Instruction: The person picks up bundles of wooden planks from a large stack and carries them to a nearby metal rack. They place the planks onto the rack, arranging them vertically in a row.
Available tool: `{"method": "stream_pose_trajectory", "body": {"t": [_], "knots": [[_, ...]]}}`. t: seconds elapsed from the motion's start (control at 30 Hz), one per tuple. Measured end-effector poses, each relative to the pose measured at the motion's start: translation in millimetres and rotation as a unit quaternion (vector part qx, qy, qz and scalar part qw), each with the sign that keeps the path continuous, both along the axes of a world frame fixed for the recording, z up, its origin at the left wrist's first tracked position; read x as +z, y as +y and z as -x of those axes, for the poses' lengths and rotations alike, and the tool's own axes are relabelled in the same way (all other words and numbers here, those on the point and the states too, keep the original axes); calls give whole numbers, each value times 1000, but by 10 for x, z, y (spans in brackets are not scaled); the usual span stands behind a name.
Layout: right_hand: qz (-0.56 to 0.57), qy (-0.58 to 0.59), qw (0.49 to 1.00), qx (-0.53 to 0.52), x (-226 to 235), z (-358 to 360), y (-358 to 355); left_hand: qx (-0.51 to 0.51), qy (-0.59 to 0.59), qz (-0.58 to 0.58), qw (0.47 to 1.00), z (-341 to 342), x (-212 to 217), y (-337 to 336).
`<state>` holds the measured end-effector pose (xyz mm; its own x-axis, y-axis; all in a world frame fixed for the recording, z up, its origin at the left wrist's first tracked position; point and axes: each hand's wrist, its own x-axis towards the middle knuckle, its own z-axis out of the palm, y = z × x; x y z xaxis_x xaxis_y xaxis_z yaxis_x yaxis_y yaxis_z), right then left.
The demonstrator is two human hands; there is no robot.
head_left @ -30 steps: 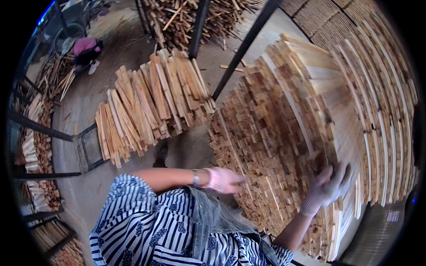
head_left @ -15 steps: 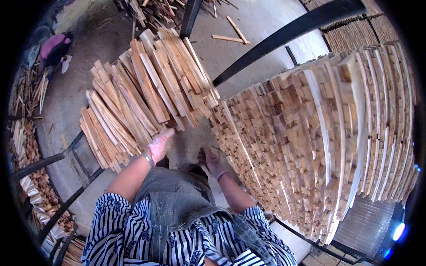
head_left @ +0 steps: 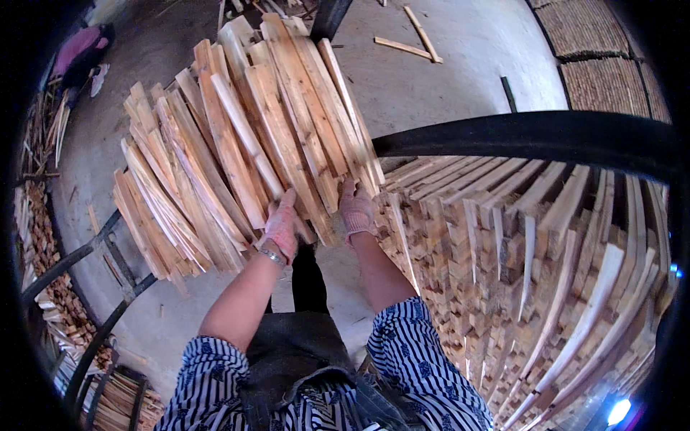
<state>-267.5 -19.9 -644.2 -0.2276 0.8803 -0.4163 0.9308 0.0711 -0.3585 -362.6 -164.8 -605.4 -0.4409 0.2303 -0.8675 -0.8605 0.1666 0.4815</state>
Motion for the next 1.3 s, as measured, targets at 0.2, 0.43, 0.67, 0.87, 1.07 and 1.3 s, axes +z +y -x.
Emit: {"method": "stream_pose_trajectory", "body": {"t": [0.2, 0.43, 0.67, 0.87, 1.07, 1.3], "knots": [[-33, -115, 984, 131, -211, 32, -55, -242, 37, 166, 955, 99, 13, 120], [63, -22, 996, 50, -171, 43, -108, -34, 20, 85, 996, -146, -72, 126], [252, 292, 891, 239, -538, -451, 88, -71, 24, -84, 994, -67, -94, -395], [118, 56, 950, 283, -540, -276, -139, -52, -12, 53, 997, -217, -148, -129], [368, 141, 853, 341, 371, -47, -393, -115, 31, -46, 992, 269, 613, -842], [275, 146, 930, 195, 323, 534, -531, -114, 317, 61, 940, -149, -420, -719]]}}
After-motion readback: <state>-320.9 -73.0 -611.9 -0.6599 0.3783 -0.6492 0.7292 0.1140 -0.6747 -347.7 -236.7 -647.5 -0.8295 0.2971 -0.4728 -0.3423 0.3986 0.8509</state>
